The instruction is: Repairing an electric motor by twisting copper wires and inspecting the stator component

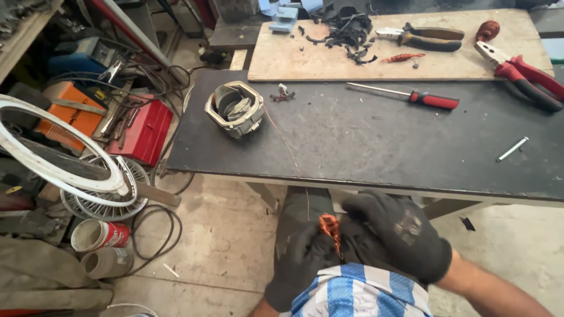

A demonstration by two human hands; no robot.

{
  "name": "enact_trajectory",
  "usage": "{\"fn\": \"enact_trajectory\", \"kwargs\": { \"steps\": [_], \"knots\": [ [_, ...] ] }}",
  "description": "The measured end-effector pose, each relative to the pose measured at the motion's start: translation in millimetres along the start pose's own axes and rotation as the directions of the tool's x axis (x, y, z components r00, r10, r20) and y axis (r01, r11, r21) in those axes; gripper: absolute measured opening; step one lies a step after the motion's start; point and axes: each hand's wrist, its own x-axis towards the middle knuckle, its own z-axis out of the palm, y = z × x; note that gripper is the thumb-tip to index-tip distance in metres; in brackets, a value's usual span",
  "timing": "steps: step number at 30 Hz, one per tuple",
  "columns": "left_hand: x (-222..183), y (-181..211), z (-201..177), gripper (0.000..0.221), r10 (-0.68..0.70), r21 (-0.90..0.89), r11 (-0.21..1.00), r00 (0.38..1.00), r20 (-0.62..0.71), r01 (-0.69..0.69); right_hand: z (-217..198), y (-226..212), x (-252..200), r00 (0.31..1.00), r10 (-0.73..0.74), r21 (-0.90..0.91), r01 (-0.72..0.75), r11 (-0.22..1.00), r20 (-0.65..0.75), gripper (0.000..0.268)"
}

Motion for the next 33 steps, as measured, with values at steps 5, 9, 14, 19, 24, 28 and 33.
{"fn": "enact_trajectory", "kwargs": {
  "steps": [5, 9, 14, 19, 24, 28, 33],
  "knots": [
    [1, 4, 32, 0.050, -0.627, -0.449, 0.741, 0.754, -0.196, 0.499, -8, -39, 20, 0.996, 0.086, -0.003, -0.086, 0.996, -0.014, 0.028],
    [4, -4, 65, 0.041, -0.513, -0.600, 0.749, 0.819, -0.256, 0.281, 50, -12, -42, 0.958, 0.284, -0.284, -0.282, 0.916, -0.034, 0.028],
    [-3, -21, 71, 0.041, -0.324, -0.431, 0.886, 0.893, -0.312, 0.171, 11, -23, -7, 0.998, 0.043, 0.028, -0.042, 0.999, -0.050, 0.022],
    [4, -4, 33, 0.067, -0.083, -0.578, 0.816, 0.993, -0.086, 0.018, 12, -19, -10, 0.989, 0.091, 0.603, -0.143, 0.785, 0.117, 0.046],
    [11, -1, 25, 0.046, -0.094, -0.652, 0.758, 0.991, -0.095, 0.009, 85, -7, -56, 0.868, 0.092, 0.657, -0.296, -0.693, 0.489, 0.032],
    [9, 25, 11, 0.033, -0.166, -0.583, 0.809, 0.980, -0.112, 0.071, 69, -5, -46, 0.804, 0.427, 0.847, -0.512, 0.146, 0.412, 0.025],
    [10, 27, 26, 0.034, -0.767, -0.459, 0.597, 0.636, -0.086, 0.658, 40, -9, -10, 0.904, 0.355, 0.206, -0.405, 0.891, 0.241, 0.014]
  ]
}}
